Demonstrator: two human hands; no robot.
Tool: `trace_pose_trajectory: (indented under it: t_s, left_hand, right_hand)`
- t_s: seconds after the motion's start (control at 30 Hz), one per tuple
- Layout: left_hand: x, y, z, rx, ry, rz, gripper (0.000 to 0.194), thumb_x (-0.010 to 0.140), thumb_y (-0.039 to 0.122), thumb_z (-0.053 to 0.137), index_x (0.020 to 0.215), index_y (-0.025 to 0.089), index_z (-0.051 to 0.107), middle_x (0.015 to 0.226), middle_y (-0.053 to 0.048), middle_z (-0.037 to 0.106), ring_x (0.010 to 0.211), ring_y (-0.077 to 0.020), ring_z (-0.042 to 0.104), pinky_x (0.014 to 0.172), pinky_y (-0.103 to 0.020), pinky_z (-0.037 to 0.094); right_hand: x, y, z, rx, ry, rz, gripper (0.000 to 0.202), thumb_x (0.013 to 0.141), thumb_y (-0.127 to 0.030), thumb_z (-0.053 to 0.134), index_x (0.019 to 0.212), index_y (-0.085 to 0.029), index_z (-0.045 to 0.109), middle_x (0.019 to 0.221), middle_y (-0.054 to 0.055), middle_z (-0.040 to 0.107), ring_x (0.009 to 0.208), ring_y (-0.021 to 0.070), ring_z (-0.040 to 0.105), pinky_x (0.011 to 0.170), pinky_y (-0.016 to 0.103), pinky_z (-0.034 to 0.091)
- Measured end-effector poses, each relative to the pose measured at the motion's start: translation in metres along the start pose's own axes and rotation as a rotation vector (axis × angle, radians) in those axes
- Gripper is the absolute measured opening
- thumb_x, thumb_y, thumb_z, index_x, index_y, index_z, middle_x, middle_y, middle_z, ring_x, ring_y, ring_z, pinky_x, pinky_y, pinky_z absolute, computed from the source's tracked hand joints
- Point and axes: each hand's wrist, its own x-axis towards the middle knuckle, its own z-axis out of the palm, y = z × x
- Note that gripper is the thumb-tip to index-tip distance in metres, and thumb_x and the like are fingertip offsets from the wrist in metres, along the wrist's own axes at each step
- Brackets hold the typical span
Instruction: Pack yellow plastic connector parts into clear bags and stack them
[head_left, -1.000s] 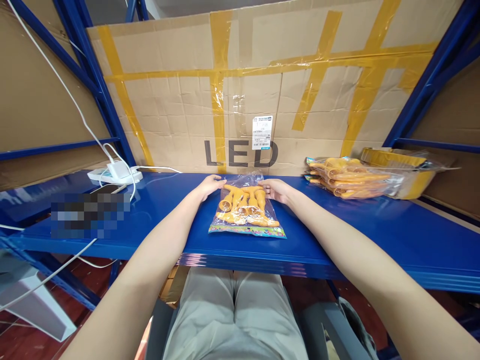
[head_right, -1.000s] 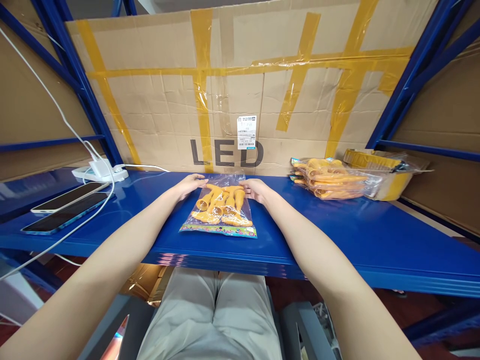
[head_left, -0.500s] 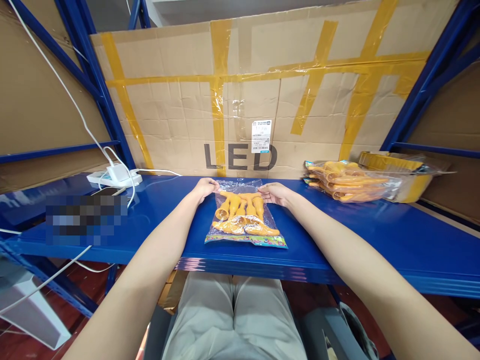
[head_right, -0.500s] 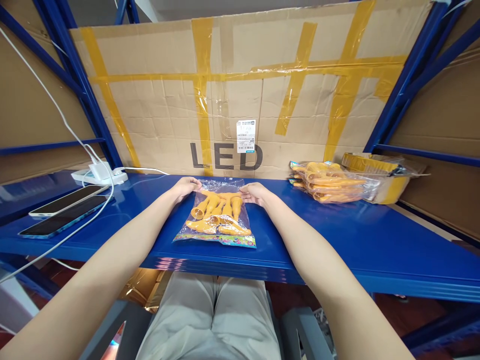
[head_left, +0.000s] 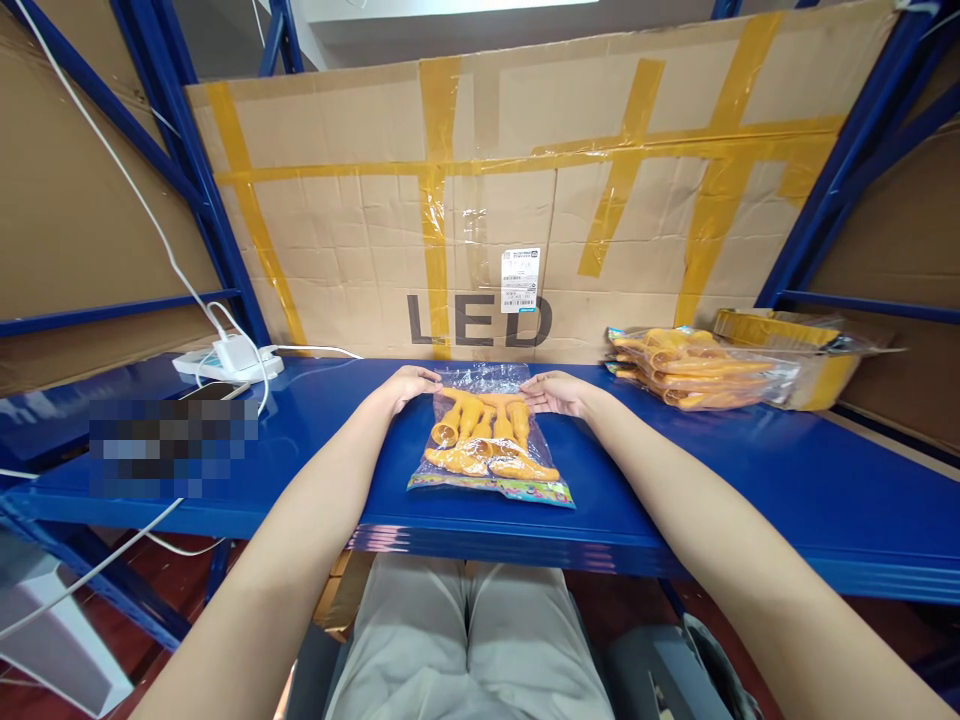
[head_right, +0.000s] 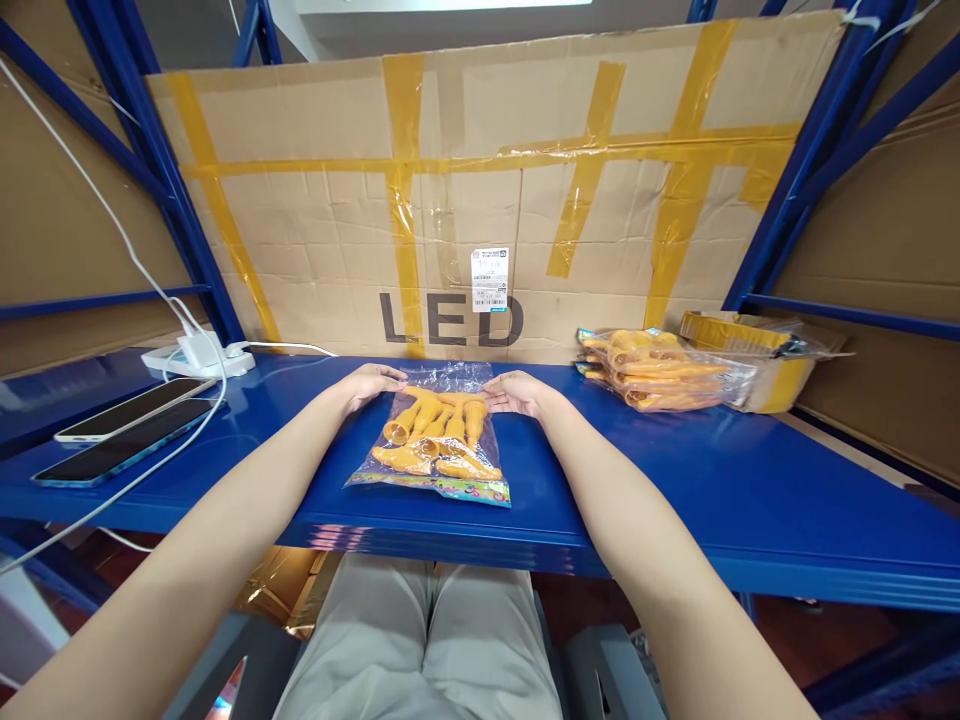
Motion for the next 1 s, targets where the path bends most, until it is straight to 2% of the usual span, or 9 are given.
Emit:
trace_pose_trajectory:
  t_s: [0.23,0.37,0.53,0.73,0.9,1.0]
  left_hand:
    - [-0.001,0.002,0.003,-0.074,-0.02,-0.003,0.02,0.052,0.002,0.078,0.06,0.018,0.068,0.058,-0.001,0.067,0.079,-0.0183,0.07,0.089,-0.029,0.052]
    - [0.0,-0.002,0.0,-0.083,-0.091,0.071,0.017,0.053,0.012,0.083,0.063,0.017,0.07,0.068,-0.003,0.072,0.082,-0.018,0.07,0.093,-0.031,0.051]
    - [0.003,-0.006,-0.001,-0.018,-0.075,0.086,0.025,0.044,0.02,0.088,0.06,0.018,0.069,0.07,-0.004,0.073,0.088,-0.0223,0.069,0.095,-0.034,0.049]
    - [0.003,-0.004,-0.001,-0.063,-0.081,0.069,0.028,0.038,0.016,0.089,0.057,0.017,0.069,0.068,-0.003,0.072,0.084,-0.021,0.067,0.094,-0.034,0.048]
    - [0.005,-0.007,-0.001,-0.065,-0.1,0.089,0.026,0.04,0.017,0.089,0.057,0.017,0.069,0.067,-0.002,0.071,0.077,-0.0178,0.065,0.093,-0.034,0.047]
    - [0.009,-0.01,-0.002,-0.076,-0.133,0.116,0.026,0.041,0.017,0.089,0.057,0.016,0.069,0.068,-0.003,0.071,0.076,-0.0164,0.065,0.092,-0.033,0.047]
  right_hand:
    - [-0.004,-0.003,0.0,-0.042,0.042,-0.007,0.025,0.086,0.005,0.053,0.068,-0.013,0.055,0.06,0.003,0.066,0.051,0.0103,0.063,0.056,0.022,0.056]
    - [-0.007,-0.002,-0.002,-0.027,-0.021,-0.029,0.025,0.086,0.004,0.052,0.07,-0.014,0.055,0.062,0.003,0.066,0.052,0.0097,0.064,0.058,0.021,0.056]
    - [-0.007,-0.003,-0.005,-0.033,-0.066,-0.015,0.028,0.088,0.006,0.043,0.073,-0.014,0.054,0.063,0.005,0.067,0.055,0.01,0.065,0.06,0.021,0.057]
    - [-0.002,-0.002,-0.014,-0.06,-0.109,0.031,0.022,0.086,0.005,0.051,0.075,-0.014,0.054,0.067,0.005,0.069,0.059,0.0116,0.068,0.063,0.023,0.059]
    - [0.004,0.004,-0.017,-0.045,-0.129,-0.027,0.015,0.082,-0.001,0.063,0.076,-0.014,0.058,0.066,0.004,0.069,0.058,0.0114,0.068,0.063,0.024,0.06]
    - [0.006,0.006,-0.014,-0.011,-0.075,-0.081,0.013,0.082,-0.002,0.065,0.081,-0.014,0.062,0.068,0.003,0.07,0.056,0.0105,0.067,0.061,0.023,0.06]
